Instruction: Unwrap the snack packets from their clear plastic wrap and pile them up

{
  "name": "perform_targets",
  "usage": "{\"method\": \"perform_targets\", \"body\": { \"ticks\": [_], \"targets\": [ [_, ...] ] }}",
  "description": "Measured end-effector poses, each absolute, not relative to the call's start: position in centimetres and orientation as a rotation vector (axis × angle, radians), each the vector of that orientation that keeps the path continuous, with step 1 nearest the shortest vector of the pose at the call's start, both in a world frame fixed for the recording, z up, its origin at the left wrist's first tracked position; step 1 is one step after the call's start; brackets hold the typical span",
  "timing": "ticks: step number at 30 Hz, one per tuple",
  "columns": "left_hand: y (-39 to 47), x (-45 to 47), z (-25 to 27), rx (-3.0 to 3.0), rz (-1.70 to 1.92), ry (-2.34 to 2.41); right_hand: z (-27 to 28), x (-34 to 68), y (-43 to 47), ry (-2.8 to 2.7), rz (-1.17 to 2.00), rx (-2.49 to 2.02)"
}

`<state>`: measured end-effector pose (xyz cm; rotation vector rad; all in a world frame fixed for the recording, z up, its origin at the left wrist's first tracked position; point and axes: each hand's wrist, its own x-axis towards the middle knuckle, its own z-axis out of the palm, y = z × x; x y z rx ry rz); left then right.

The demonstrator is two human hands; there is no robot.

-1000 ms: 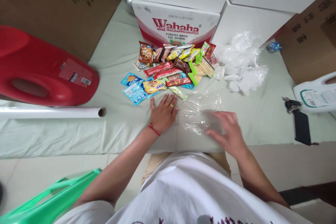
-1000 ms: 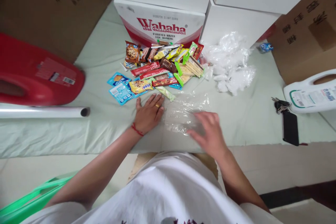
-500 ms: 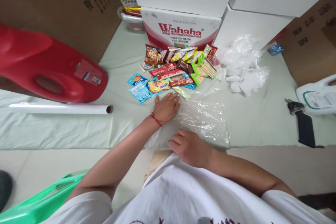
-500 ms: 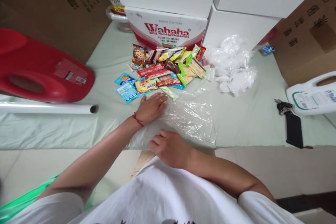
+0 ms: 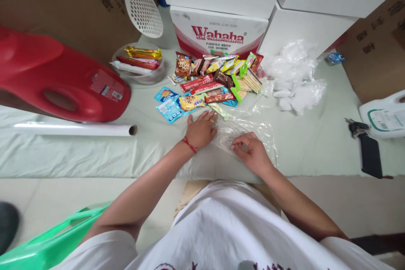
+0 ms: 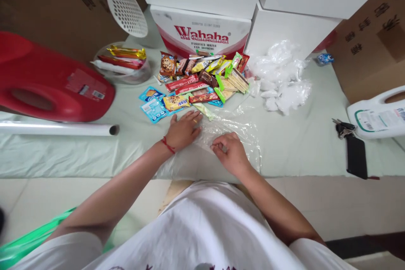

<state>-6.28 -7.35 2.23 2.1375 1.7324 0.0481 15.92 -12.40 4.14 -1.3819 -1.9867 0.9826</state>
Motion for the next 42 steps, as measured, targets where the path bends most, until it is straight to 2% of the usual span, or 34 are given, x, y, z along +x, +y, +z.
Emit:
{"method": "perform_targets", "body": {
  "ticks": [6, 10, 12, 17, 21, 24, 31, 37, 42],
  "targets": [
    [-7.3, -6.1, 2.5, 2.139, -0.006, 1.739, 3.5, 15.7, -11.5, -1.942, 0.813, -1.582],
    [-7.4, -5.9, 2.3, 2.141, -0.019, 1.765, 1.9, 16.1, -10.6, -1.989, 0.998, -1.690],
    [-7.4, -5.8, 2.3, 2.142, -0.028, 1.770, 1.9, 16.1, -10.4, -2.047, 0.980, -1.581],
    [-7.3, -5.6, 2.5, 2.140, -0.049, 1.757, 4.8, 15.7, -11.1, -2.171, 0.688, -1.273],
    [-7.2, -5.6, 2.6, 2.134, -0.068, 1.760, 7.7, 14.3, -13.0, -2.533, 0.480, -0.992],
    [-6.8, -5.6, 3.0, 2.121, -0.095, 1.757, 7.8, 12.5, -15.1, -2.808, 0.382, -0.863],
    [-5.5, -5.3, 4.4, 2.146, -0.133, 1.729, 3.8, 9.1, -17.0, -3.111, 0.547, -0.745],
    [-8.0, -4.6, 1.8, 2.287, 0.098, 1.899, 1.1, 9.3, -17.5, -2.985, 0.588, -0.719],
    [-10.2, -6.6, -0.6, 2.349, 0.234, 1.851, 1.5, 13.7, -16.9, -2.652, 1.059, -0.773]
  ]
}}
